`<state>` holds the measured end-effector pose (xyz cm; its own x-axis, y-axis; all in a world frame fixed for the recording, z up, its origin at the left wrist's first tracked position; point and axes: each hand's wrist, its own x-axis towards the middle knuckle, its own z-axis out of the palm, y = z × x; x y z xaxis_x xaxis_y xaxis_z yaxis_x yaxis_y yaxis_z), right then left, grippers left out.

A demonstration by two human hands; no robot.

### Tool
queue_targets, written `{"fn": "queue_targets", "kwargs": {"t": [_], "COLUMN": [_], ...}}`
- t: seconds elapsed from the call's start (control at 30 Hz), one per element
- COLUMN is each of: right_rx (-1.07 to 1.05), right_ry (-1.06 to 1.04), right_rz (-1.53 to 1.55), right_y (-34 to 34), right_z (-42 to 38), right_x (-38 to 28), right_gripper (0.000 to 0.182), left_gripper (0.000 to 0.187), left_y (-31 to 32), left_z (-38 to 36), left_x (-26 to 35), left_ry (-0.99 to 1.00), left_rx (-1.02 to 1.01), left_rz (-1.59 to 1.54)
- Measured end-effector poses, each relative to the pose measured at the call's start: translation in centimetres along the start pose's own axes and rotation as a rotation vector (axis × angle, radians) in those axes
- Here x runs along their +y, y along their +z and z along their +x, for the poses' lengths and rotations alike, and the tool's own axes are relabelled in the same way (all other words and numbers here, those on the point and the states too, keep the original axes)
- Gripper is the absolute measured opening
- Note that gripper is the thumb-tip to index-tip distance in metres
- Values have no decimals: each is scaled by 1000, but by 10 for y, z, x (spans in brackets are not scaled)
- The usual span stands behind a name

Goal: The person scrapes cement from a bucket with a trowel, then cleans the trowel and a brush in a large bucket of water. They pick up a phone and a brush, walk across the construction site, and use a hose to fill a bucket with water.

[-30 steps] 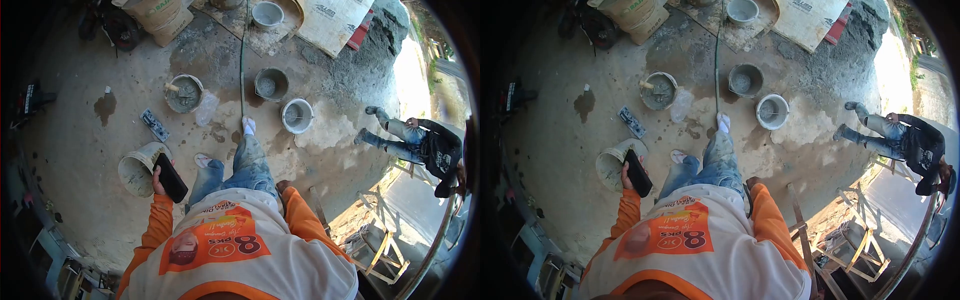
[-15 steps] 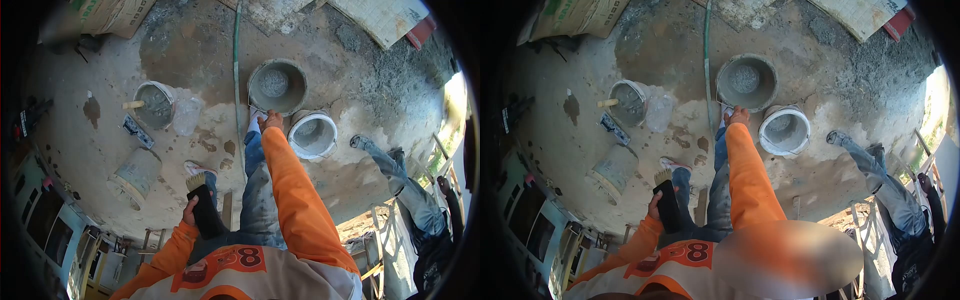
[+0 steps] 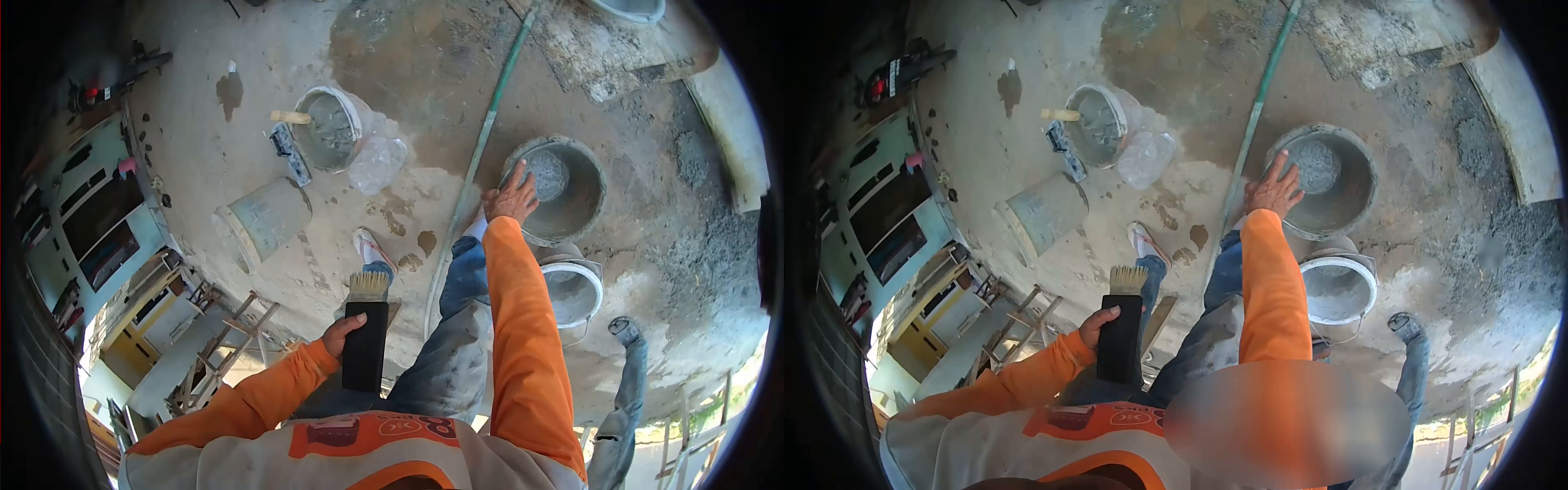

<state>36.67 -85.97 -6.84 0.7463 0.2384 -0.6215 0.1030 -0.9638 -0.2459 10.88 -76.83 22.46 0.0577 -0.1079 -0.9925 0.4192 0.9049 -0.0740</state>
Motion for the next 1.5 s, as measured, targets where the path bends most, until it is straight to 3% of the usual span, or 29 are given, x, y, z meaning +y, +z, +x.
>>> {"fn": "queue_targets", "kwargs": {"t": [0.1, 0.17, 0.2, 0.23, 0.37, 0.4, 0.43, 0.53, 0.57, 0.6, 0.63, 0.8, 0.9, 1.0, 1.2, 1.33, 1.37, 1.47, 1.5], "right_rx": [82, -64, -27, 13, 250, 109, 149, 151, 205, 148, 231, 375, 385, 486, 615, 488, 513, 442, 481], "right_ry": [94, 135, 67, -1, 59, 327, 428, 273, 333, 209, 283, 400, 439, 432, 438, 551, 552, 651, 670], "right_rz": [105, 251, 184, 117, 545, 821, 986, 1225, 1191, 1210, 1142, 980, 1076, 1116, 1005, 1077, 1008, 911, 862], "right_y": [-54, -52, -51, -57, -124, -151, -157, -194, -204, -201, -211, -222, -232, -240, -201, -151, -137, -105, -94], "right_z": [-15, -3, 1, 4, 7, 4, 3, -39, -53, -61, -77, -134, -165, -227, -282, -237, -240, -205, -200], "right_x": [2, 44, 68, 88, 126, 121, 128, 84, 64, 70, 41, 9, 13, -40, -102, -84, -122, -106, -114], "right_gripper": [71, 46, 39, 37, 38, 32, 27, 20, 25, 28, 31, 27, 29, 29, 30, 31, 33, 35, 38], "left_gripper": [41, 35, 35, 34, 35, 36, 36, 35, 37, 39, 39, 42, 43, 45, 37, 38, 38, 32, 35], "left_y": [11, 20, 21, 20, 11, 6, 3, -15, -33, -53, -71, -200, -276, -347, -404, -430, -430, -434, -436], "left_z": [-14, -22, -25, -26, -41, -47, -56, -83, -84, -87, -91, -46, -13, 42, 64, 99, 101, 105, 111], "left_x": [12, 23, 27, 31, 46, 48, 53, 62, 61, 60, 59, 83, 143, 200, 245, 238, 238, 236, 229], "left_ry": [50, 75, 95, 127, 211, 228, 270, 390, 380, 362, 383, 631, 696, 766, 751, 759, 755, 669, 730], "left_rx": [-11, -18, -21, -28, -69, -55, -53, 30, 46, 62, 70, 270, 431, 492, 438, 402, 395, 357, 319], "left_rz": [-70, -79, -99, -102, -133, -100, -131, -159, -200, -239, -282, -217, -50, 61, 150, 142, 151, 184, 163]}}
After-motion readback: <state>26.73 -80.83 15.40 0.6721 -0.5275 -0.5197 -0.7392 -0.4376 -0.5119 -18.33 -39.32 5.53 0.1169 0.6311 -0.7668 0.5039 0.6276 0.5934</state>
